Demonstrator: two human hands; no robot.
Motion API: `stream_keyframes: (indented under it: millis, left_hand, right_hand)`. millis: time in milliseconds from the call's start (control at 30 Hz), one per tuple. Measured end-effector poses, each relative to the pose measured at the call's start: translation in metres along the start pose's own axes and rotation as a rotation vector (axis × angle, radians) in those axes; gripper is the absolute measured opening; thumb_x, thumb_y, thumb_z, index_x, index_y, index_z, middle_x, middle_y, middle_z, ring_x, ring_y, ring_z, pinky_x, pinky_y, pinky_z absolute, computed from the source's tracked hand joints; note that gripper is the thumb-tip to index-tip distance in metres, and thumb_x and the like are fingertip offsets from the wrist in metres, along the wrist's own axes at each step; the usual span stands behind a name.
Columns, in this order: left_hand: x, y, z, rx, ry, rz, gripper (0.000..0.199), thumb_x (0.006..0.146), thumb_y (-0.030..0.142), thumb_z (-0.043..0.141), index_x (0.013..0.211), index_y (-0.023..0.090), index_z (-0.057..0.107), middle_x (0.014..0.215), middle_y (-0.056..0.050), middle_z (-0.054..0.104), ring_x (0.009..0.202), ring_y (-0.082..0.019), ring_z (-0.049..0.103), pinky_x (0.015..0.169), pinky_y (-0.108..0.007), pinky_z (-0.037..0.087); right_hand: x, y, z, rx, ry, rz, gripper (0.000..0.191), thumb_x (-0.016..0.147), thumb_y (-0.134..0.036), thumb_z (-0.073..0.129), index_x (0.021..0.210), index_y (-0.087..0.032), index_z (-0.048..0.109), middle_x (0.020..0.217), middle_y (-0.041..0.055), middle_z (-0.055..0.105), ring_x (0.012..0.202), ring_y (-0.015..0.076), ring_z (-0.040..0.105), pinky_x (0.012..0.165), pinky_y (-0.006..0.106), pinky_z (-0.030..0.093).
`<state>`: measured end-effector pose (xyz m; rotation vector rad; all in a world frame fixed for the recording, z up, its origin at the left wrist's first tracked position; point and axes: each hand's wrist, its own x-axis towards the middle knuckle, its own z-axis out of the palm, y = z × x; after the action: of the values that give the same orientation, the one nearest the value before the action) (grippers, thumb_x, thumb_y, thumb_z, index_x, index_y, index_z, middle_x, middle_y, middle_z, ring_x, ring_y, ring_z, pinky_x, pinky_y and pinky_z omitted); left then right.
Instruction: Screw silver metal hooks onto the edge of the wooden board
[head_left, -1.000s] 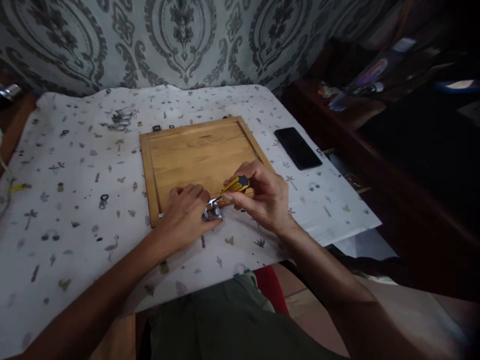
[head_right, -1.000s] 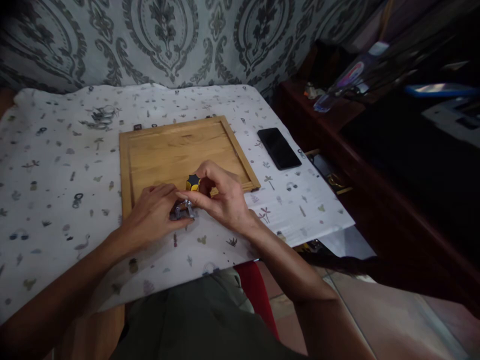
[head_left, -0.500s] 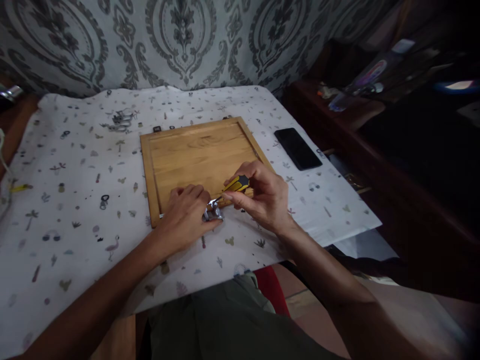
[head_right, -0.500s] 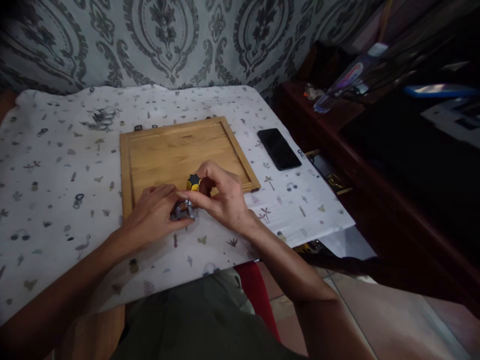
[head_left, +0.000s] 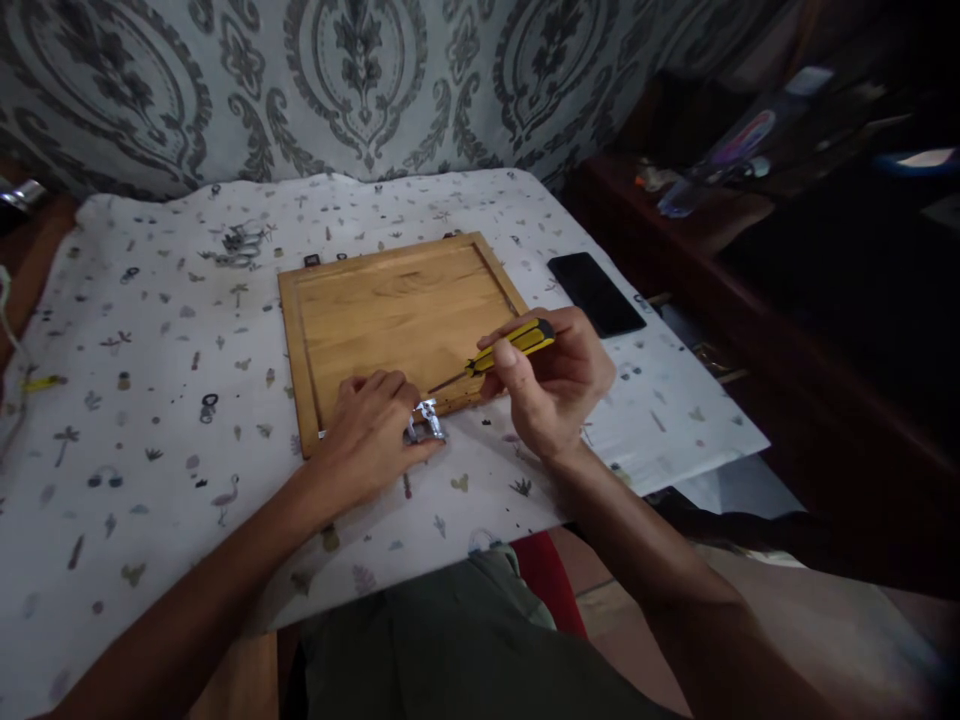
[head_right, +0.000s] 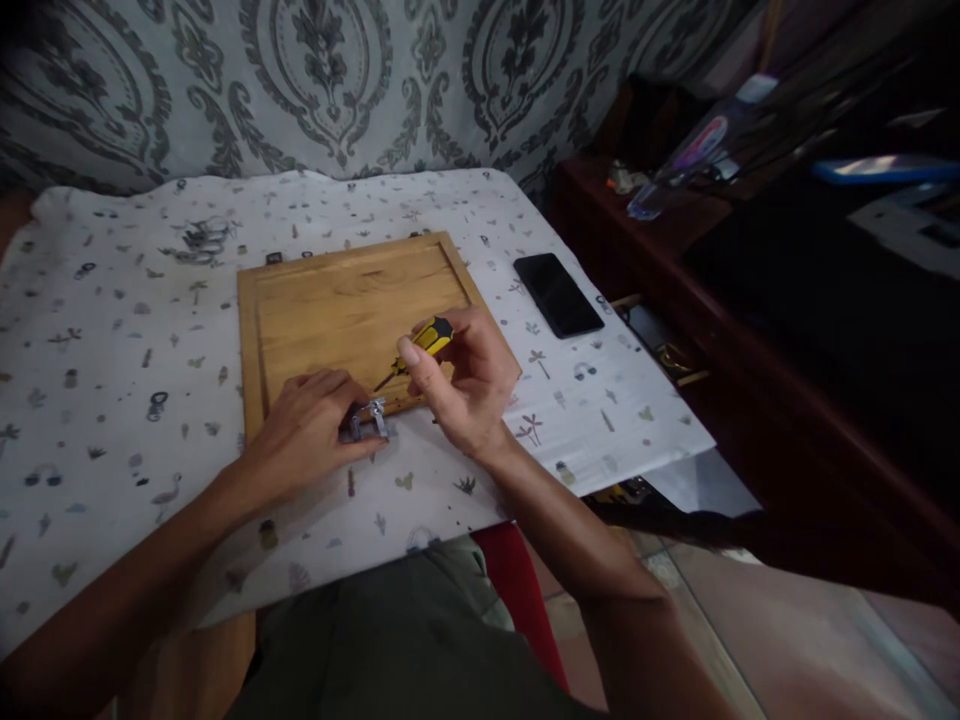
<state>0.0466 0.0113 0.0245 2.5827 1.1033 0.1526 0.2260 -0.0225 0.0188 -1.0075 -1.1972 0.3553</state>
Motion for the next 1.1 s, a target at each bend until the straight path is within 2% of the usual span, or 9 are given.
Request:
stream_keyframes:
  millis: [333,500,667,1100]
  left_hand:
    - [0.001,0.003,-0.002,0.025,-0.018,-0.013,0.024,0.088,0.04,0.075,0.092,0.019,0.064,0.098,-0.007,0.067,0.101,-0.031,0.064,0.093,-0.047,0.046]
    - [0.001,0.002,-0.002,0.044,-0.042,-0.008,0.028,0.089,0.042,0.075,0.097,0.018,0.064,0.101,-0.008,0.067,0.103,-0.031,0.064,0.093,-0.048,0.046]
    - [0.001,0.002,-0.003,0.046,-0.033,-0.008,0.028,0.089,0.043,0.075,0.094,0.018,0.064,0.102,-0.008,0.068,0.103,-0.031,0.064,0.094,-0.047,0.047]
    - [0.002,0.004,-0.005,0.046,-0.089,-0.029,0.035,0.09,0.044,0.075,0.104,0.013,0.069,0.106,-0.011,0.067,0.11,-0.035,0.063,0.097,-0.05,0.046]
  right_hand:
    - [-0.007,0.007,-0.004,0.028,-0.063,0.049,0.026,0.09,-0.045,0.076,0.088,-0.024,0.06,0.081,-0.0013,0.064,0.053,0.0078,0.057,0.037,0.021,0.045]
    - [-0.008,0.011,-0.006,0.011,-0.087,0.031,0.02,0.089,-0.039,0.078,0.088,-0.024,0.063,0.081,-0.0003,0.065,0.061,0.0108,0.059,0.046,0.025,0.049]
    - [-0.008,0.013,-0.005,0.023,-0.093,0.015,0.017,0.09,-0.034,0.078,0.089,-0.024,0.064,0.082,-0.0002,0.065,0.065,0.0112,0.06,0.052,0.026,0.05]
    - [-0.006,0.01,-0.005,-0.012,-0.187,0.017,0.016,0.09,-0.034,0.077,0.092,-0.022,0.067,0.086,0.0001,0.069,0.063,0.0099,0.062,0.051,0.023,0.052]
